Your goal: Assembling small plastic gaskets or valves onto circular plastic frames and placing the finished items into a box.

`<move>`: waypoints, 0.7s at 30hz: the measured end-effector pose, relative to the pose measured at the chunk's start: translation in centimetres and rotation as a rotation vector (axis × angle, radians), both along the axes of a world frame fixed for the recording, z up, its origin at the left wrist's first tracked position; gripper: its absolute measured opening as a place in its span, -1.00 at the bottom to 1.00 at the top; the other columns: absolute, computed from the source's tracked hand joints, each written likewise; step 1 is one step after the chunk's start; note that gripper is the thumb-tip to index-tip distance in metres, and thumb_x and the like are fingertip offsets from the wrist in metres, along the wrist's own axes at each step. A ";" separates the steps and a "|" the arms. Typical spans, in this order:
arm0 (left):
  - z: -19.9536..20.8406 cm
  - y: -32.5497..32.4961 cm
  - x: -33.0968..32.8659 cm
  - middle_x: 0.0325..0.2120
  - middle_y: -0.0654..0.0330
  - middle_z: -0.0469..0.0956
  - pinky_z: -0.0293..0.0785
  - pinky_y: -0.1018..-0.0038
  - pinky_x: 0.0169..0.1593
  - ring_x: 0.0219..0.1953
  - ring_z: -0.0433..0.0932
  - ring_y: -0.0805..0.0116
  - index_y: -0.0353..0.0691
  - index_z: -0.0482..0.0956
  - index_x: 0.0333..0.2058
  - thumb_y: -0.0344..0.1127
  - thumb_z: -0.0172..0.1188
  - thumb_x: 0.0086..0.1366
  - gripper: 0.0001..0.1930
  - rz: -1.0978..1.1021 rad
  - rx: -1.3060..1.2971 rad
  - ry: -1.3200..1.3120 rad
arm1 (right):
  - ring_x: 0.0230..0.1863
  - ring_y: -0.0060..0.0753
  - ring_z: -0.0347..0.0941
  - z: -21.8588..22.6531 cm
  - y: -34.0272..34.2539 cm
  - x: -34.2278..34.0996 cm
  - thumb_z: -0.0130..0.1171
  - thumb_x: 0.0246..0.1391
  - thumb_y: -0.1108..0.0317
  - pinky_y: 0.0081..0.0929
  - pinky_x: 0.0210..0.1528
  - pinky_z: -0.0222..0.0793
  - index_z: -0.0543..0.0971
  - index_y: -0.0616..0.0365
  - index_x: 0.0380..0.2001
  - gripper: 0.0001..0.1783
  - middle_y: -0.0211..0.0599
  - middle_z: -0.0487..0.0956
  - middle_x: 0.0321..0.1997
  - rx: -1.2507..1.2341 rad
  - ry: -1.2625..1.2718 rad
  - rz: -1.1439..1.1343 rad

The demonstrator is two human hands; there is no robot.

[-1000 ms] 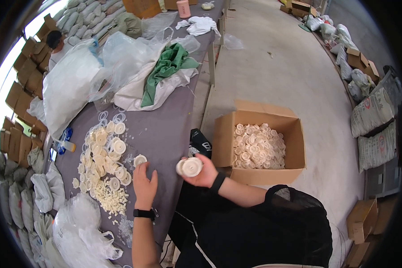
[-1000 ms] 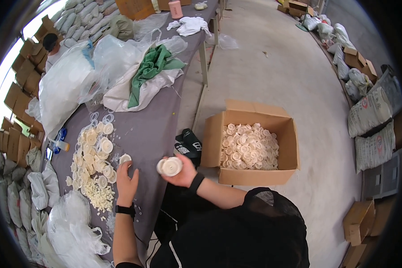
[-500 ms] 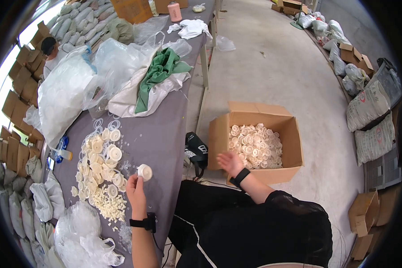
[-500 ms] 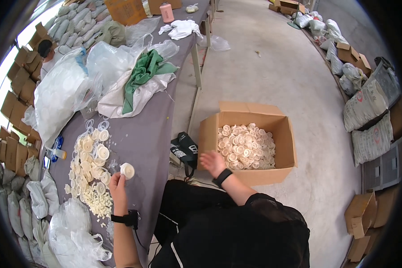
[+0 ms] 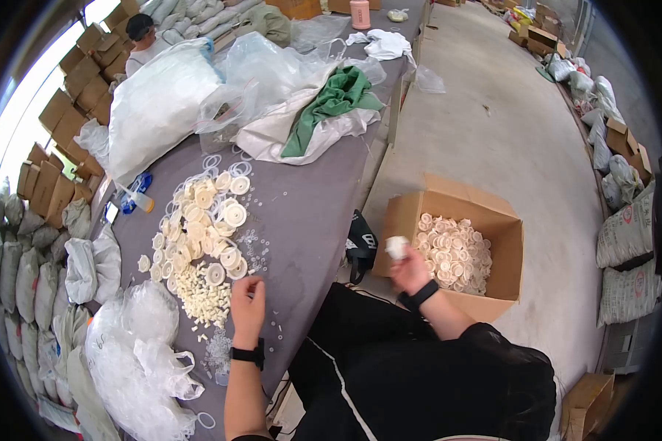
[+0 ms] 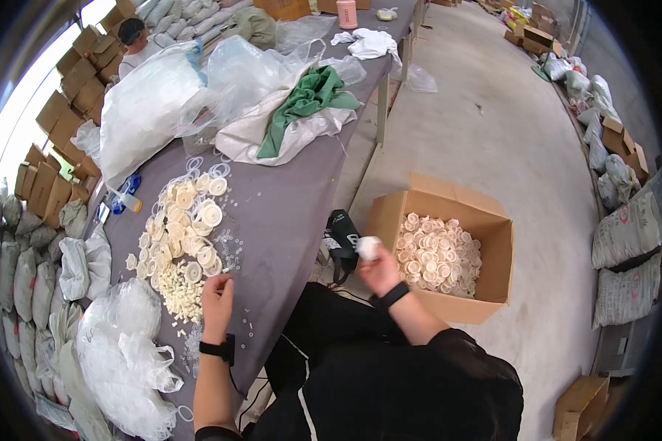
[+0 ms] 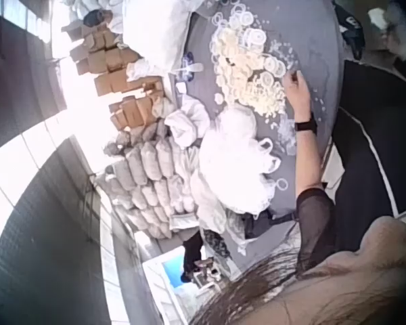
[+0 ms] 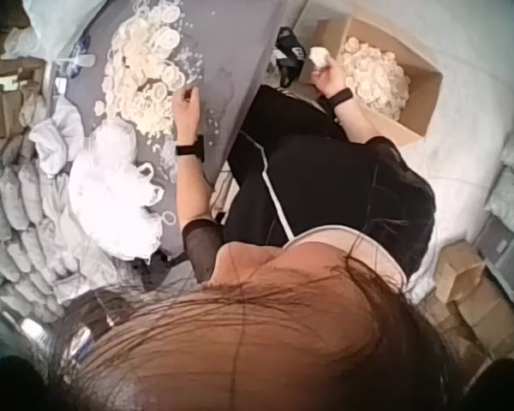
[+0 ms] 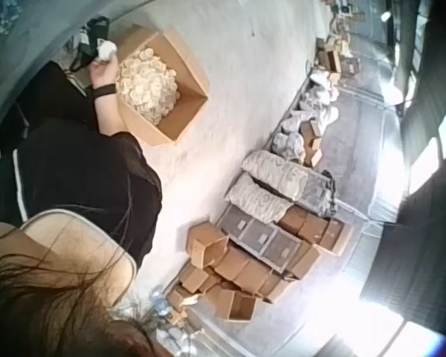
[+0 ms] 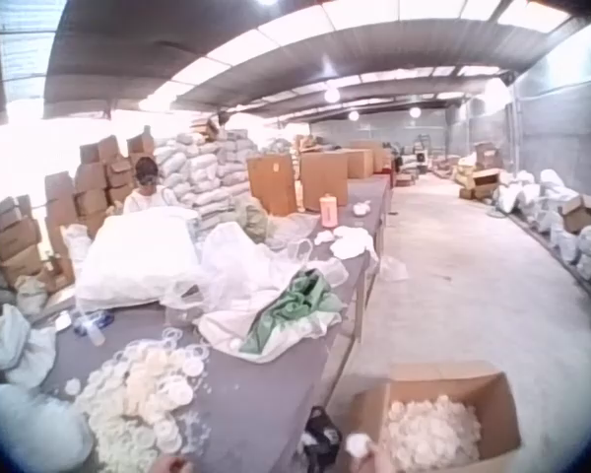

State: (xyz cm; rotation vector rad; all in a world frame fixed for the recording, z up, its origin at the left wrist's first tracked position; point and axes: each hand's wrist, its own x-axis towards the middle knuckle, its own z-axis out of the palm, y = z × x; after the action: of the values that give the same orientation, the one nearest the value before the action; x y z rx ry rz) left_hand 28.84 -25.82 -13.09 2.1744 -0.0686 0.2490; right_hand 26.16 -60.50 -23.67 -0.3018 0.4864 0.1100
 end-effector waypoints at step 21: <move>1.9 3.4 -6.3 -0.57 0.14 0.39 0.32 0.36 -0.45 -0.55 0.41 0.20 -0.24 0.46 -0.51 -0.43 0.19 -0.12 -0.87 -0.016 0.411 0.047 | -0.47 -0.64 0.38 8.3 13.7 3.1 -0.08 0.07 0.34 -0.70 -0.40 0.32 0.43 0.20 -0.22 -0.76 -0.40 0.49 -0.39 -0.843 -0.492 0.632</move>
State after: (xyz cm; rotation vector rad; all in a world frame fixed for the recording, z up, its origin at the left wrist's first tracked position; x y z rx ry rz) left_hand 22.53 -22.41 -11.20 2.5857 -0.1191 0.1852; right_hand 29.27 -46.80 -15.39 -1.2740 -0.0970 0.4349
